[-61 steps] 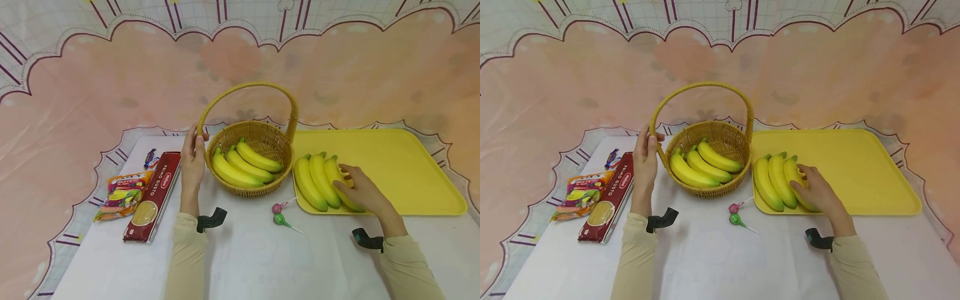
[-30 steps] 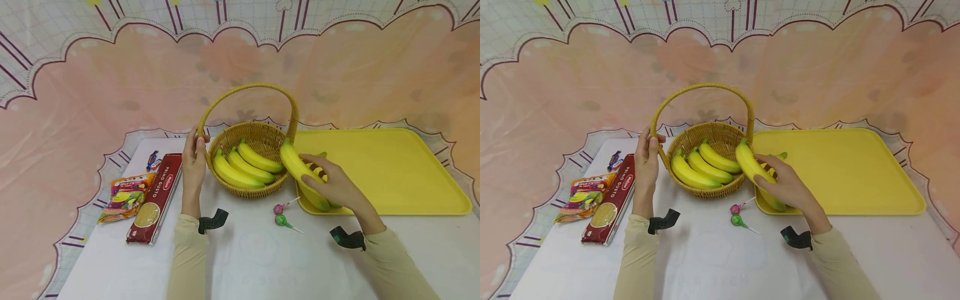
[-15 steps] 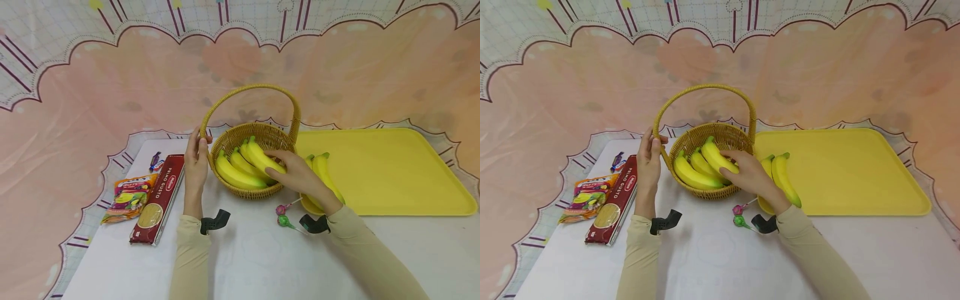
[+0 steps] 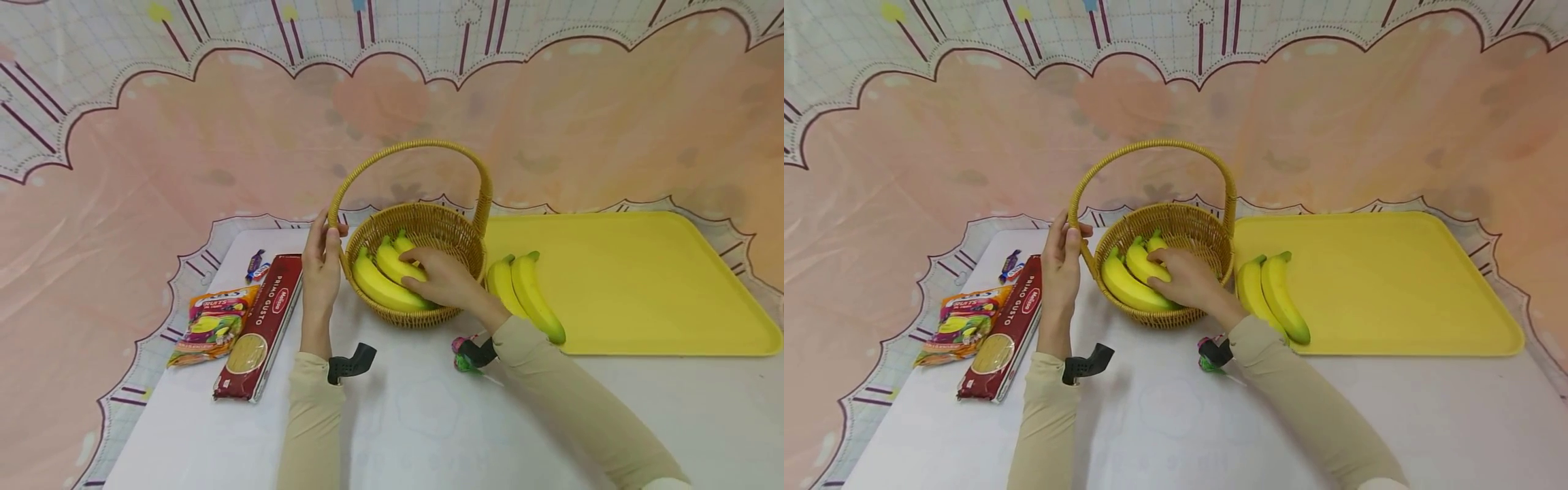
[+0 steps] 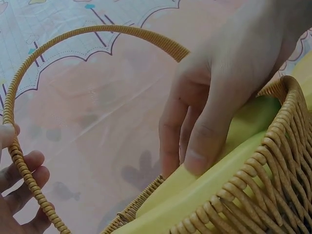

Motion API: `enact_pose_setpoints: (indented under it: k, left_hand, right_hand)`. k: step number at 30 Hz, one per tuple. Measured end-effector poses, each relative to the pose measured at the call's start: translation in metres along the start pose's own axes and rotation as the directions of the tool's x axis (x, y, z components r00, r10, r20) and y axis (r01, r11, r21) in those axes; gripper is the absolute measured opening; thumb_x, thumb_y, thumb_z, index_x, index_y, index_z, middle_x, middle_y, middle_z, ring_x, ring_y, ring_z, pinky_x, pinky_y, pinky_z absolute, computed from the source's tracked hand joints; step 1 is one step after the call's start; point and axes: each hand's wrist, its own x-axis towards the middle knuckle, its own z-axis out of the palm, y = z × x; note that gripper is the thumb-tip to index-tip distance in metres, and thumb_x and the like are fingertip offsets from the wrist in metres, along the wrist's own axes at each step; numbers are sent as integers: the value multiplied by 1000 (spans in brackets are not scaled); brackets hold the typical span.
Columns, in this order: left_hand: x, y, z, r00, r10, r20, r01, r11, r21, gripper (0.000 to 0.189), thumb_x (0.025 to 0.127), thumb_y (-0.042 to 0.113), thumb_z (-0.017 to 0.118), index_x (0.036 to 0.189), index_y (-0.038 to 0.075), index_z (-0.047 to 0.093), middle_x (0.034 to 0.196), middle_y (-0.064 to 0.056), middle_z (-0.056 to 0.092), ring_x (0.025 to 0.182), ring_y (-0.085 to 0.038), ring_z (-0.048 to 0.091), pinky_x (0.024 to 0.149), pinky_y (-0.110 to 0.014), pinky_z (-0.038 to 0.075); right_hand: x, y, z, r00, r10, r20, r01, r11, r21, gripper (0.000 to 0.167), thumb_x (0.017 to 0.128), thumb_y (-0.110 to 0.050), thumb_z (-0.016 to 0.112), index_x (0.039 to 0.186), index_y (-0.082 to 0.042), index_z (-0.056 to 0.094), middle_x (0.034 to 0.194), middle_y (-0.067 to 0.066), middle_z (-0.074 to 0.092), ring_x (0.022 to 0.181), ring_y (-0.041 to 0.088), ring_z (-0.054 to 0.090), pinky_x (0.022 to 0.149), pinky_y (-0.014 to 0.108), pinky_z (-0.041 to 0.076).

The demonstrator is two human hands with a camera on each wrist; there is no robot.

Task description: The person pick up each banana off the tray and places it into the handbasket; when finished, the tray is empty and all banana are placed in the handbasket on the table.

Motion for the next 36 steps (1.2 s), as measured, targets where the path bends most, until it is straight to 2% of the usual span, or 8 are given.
enact_pose_setpoints:
  k: [5, 9, 17, 21, 23, 27, 31, 36]
  left_hand:
    - [1, 1, 0, 1000, 6, -1, -6, 1000, -3, 39, 102, 16, 39, 141, 8, 42, 113, -23, 56, 108, -19, 51, 100, -32, 35]
    - [0, 1, 0, 1000, 14, 0, -14, 1000, 2, 39, 102, 16, 39, 140, 8, 42, 114, -26, 56, 109, -21, 51, 98, -30, 35]
    - [0, -1, 0, 1000, 20, 7, -20, 1000, 12, 39, 102, 17, 38, 141, 8, 41, 114, -24, 55, 109, -22, 51, 94, -26, 35]
    - [1, -2, -1, 1000, 24, 7, -24, 1000, 0, 40, 102, 17, 38, 141, 8, 41, 113, -24, 55, 108, -24, 51, 91, -25, 35]
    - [1, -2, -1, 1000, 23, 8, -23, 1000, -3, 40, 102, 16, 38, 141, 8, 41, 112, -24, 55, 109, -24, 51, 91, -24, 35]
    - [0, 0, -1, 1000, 16, 2, -16, 1000, 1, 39, 102, 16, 38, 141, 9, 42, 112, -23, 56, 109, -22, 51, 93, -25, 35]
    - [0, 0, -1, 1000, 5, -5, -5, 1000, 11, 39, 102, 17, 39, 141, 10, 42, 111, -19, 57, 108, -18, 52, 94, -25, 35]
    - [-1, 0, 0, 1000, 8, -1, -8, 1000, 5, 39, 102, 17, 39, 141, 9, 42, 113, -21, 57, 108, -17, 51, 95, -25, 35]
  right_hand:
    - [1, 0, -1, 1000, 9, -5, -9, 1000, 17, 43, 93, -33, 58, 129, -9, 55, 126, 7, 60, 112, 23, 58, 95, 38, 46]
    - [-12, 8, -14, 999, 29, -39, -27, 999, 47, 42, 95, -33, 54, 130, -10, 54, 130, 7, 58, 113, 25, 57, 93, 41, 47]
    - [-68, 42, -42, 978, 123, -170, -97, 983, 155, 38, 97, -28, 52, 129, -7, 52, 123, 9, 58, 111, 25, 54, 95, 46, 42]
    - [-93, 60, -48, 961, 137, -240, -109, 986, 126, 36, 97, -23, 52, 128, -4, 51, 123, 14, 57, 109, 28, 52, 92, 49, 42]
    - [-105, 69, -50, 955, 163, -249, -138, 984, 113, 37, 97, -22, 53, 128, -2, 51, 124, 17, 56, 109, 30, 52, 91, 50, 43]
    - [-125, 82, -49, 948, 263, -179, -251, 964, 90, 49, 96, -27, 54, 135, 1, 43, 130, 23, 47, 114, 38, 48, 92, 55, 42]
    - [-138, 91, -45, 930, 359, -78, -354, 932, 72, 68, 95, -36, 54, 143, 3, 29, 136, 27, 37, 118, 43, 45, 93, 57, 41]
    - [-146, 99, -42, 905, 425, -28, -422, 903, 83, 72, 94, -40, 53, 145, 4, 25, 136, 28, 41, 118, 43, 47, 92, 56, 43]
